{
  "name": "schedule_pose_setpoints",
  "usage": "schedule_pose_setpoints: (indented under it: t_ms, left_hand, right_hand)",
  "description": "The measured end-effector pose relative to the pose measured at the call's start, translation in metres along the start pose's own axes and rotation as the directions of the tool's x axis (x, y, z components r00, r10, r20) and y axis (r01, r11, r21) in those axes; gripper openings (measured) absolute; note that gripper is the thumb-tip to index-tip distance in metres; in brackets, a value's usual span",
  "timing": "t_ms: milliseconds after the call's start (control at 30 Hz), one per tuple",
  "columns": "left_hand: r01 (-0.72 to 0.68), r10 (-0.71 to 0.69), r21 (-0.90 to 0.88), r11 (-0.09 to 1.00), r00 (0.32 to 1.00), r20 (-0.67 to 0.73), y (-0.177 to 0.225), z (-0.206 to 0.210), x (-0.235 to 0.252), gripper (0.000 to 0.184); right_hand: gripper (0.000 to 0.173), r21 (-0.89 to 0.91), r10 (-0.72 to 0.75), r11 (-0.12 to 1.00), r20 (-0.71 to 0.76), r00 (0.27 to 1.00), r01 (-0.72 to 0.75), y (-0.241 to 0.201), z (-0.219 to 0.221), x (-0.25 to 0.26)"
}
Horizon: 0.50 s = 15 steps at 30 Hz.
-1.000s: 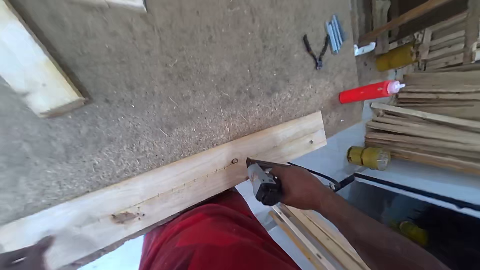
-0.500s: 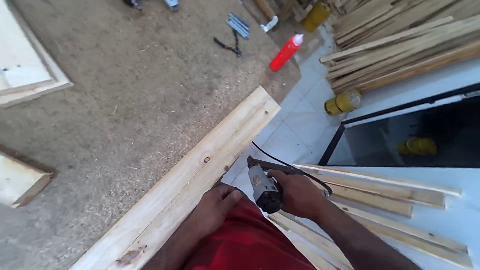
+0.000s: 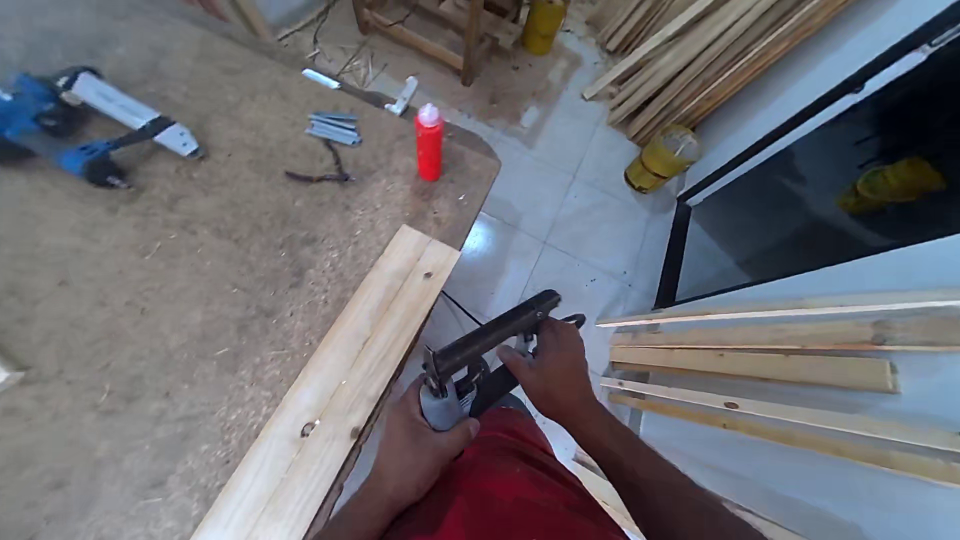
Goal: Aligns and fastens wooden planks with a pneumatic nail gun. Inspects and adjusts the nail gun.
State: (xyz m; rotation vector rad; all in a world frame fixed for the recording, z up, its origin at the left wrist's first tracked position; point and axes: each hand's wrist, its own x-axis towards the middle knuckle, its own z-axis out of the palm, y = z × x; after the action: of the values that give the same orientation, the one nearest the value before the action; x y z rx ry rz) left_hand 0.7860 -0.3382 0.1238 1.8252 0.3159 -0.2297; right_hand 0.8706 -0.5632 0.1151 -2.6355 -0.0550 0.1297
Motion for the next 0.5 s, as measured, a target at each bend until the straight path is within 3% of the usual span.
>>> schedule_pose_setpoints:
  t_ms: [100,200,300,367,433,467,500]
  left_hand:
    - [-0.165,0.165,0.048,0.985,0.986,0.003,0.019,0.038,0.026,0.060]
    - [-0.268,0.266,-0.043,0.962,0.963,-0.053,0.030,0.068,0.051,0.047]
    - [-0.365,0.356,-0.105,0.925,0.929,-0.099,0.045,0.091,0.067,0.043]
    - [-0.416,0.407,-0.098,0.904,0.908,-0.095,0.054,0.097,0.081,0.042]
    - [-0.421,0.417,-0.061,0.905,0.906,-0.077,0.059,0.098,0.091,0.042]
    - [-0.399,0.395,-0.054,0.915,0.916,-0.074,0.059,0.098,0.093,0.042]
    - [-0.366,0.361,-0.068,0.928,0.929,-0.074,0.060,0.098,0.096,0.043]
  right_hand:
    - [0.056,0.087,-0.033,0.995,-0.197,0.980,0.051,0.023,-0.010,0.033]
    - [0.037,0.198,-0.111,0.963,-0.326,0.939,0.183,0.044,-0.030,0.059]
    - [0.044,0.282,-0.135,0.933,-0.301,0.944,0.223,0.063,-0.051,0.088]
    - [0.072,0.269,-0.153,0.940,-0.209,0.966,0.208,0.079,-0.063,0.102]
    - [0.092,0.132,-0.190,0.970,-0.126,0.974,0.206,0.091,-0.080,0.102]
    - [0.088,0.019,-0.219,0.975,-0.108,0.970,0.223,0.093,-0.090,0.098]
    - [0.072,-0.070,-0.278,0.960,-0.135,0.951,0.270,0.093,-0.099,0.091]
